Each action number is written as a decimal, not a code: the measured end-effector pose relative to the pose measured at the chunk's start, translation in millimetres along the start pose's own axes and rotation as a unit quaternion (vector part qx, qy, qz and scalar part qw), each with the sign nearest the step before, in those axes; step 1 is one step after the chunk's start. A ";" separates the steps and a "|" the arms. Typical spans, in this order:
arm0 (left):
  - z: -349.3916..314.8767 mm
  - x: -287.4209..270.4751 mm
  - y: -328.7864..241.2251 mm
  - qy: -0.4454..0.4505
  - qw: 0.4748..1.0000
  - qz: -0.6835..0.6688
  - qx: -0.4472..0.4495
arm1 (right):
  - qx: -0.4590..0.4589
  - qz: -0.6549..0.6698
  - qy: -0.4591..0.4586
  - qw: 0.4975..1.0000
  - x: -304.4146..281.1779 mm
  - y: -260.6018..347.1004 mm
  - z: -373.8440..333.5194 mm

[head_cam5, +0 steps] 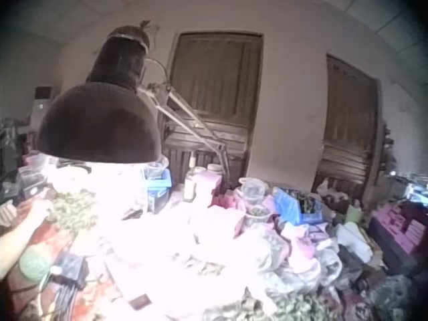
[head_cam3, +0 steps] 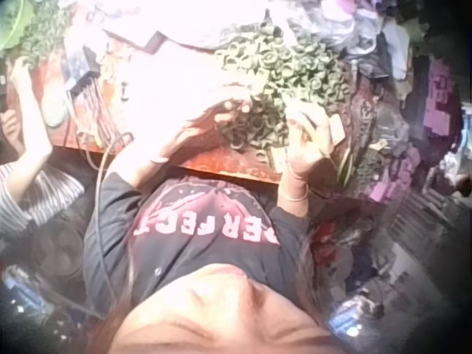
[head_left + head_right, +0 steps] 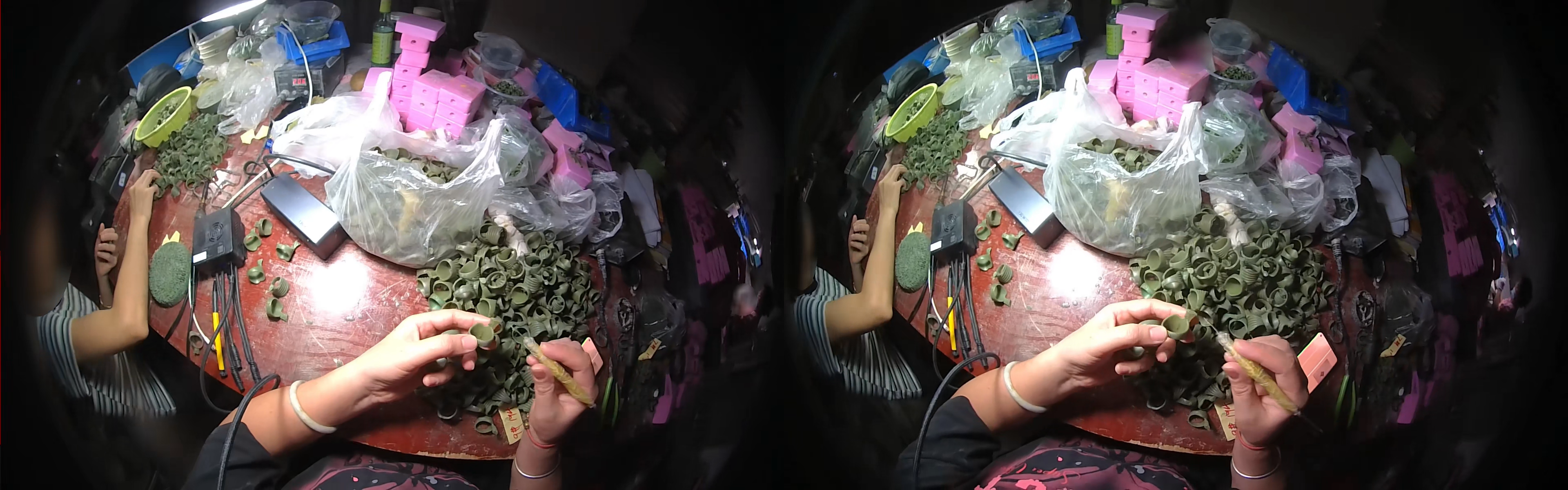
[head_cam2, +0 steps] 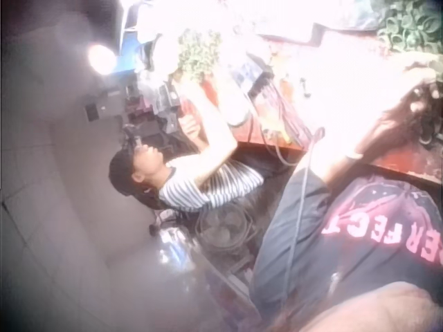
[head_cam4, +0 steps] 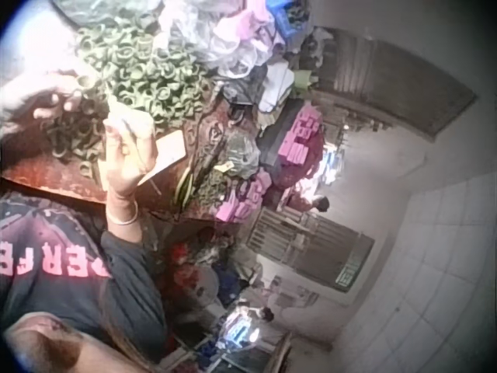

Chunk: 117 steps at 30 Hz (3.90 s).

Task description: The recorder is assembling small green floral or petal components at a workshop table.

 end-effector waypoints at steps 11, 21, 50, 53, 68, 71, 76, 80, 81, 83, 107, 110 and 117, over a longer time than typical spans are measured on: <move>2.6 -4.4 5.8 0.014 0.999 0.029 -0.016 | 0.012 0.101 0.015 0.995 1.5 -4.4 1.7; 2.5 -4.8 4.0 0.033 0.998 0.042 -0.030 | 0.062 0.167 0.037 0.983 -1.9 -8.5 1.8; -2.7 -9.6 -1.0 -0.005 0.994 0.111 -0.018 | 0.025 0.098 0.101 0.990 5.0 -4.6 6.4; -2.3 -11.1 -0.4 -0.002 0.994 0.106 -0.021 | 0.017 0.090 0.126 0.988 5.2 -3.3 6.6; -3.2 -9.4 -5.5 0.007 0.993 0.121 -0.011 | 0.082 0.156 0.071 0.982 5.7 -14.3 1.2; -3.9 -10.0 -6.1 0.006 0.991 0.133 -0.009 | 0.086 0.145 0.104 0.980 5.8 -12.0 2.2; -4.7 -7.7 -7.8 -0.004 0.989 0.147 -0.008 | 0.076 0.153 0.082 0.982 6.7 -11.0 2.4; -4.5 -5.8 -9.0 -0.008 0.986 0.165 -0.002 | 0.076 0.134 0.092 0.984 5.2 -9.2 2.9; -4.8 -5.1 -9.5 -0.006 0.985 0.170 0.000 | 0.081 0.141 0.100 0.982 5.3 -10.4 1.7; -3.8 -7.6 -7.3 -0.002 0.986 0.165 0.000 | 0.111 0.190 0.081 0.972 5.8 -13.6 -1.8; -2.1 -7.3 -4.4 -0.007 0.986 0.167 0.000 | 0.037 0.095 0.134 0.986 7.7 -1.7 6.5; -2.4 -5.2 -5.5 -0.006 0.984 0.177 0.005 | 0.043 0.100 0.096 0.989 7.9 -5.4 5.2; -1.4 -6.3 -4.5 -0.005 0.984 0.176 -0.006 | 0.037 0.104 0.130 0.985 7.3 -8.1 5.4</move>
Point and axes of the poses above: each hand's wrist, its own z-axis towards the middle knuckle, its own x-axis out of the palm, y = z × x, the point moved 3 cm from there along z, towards the middle knuckle, and after that the axes turned 8 degrees about y, right-handed, at the moved point
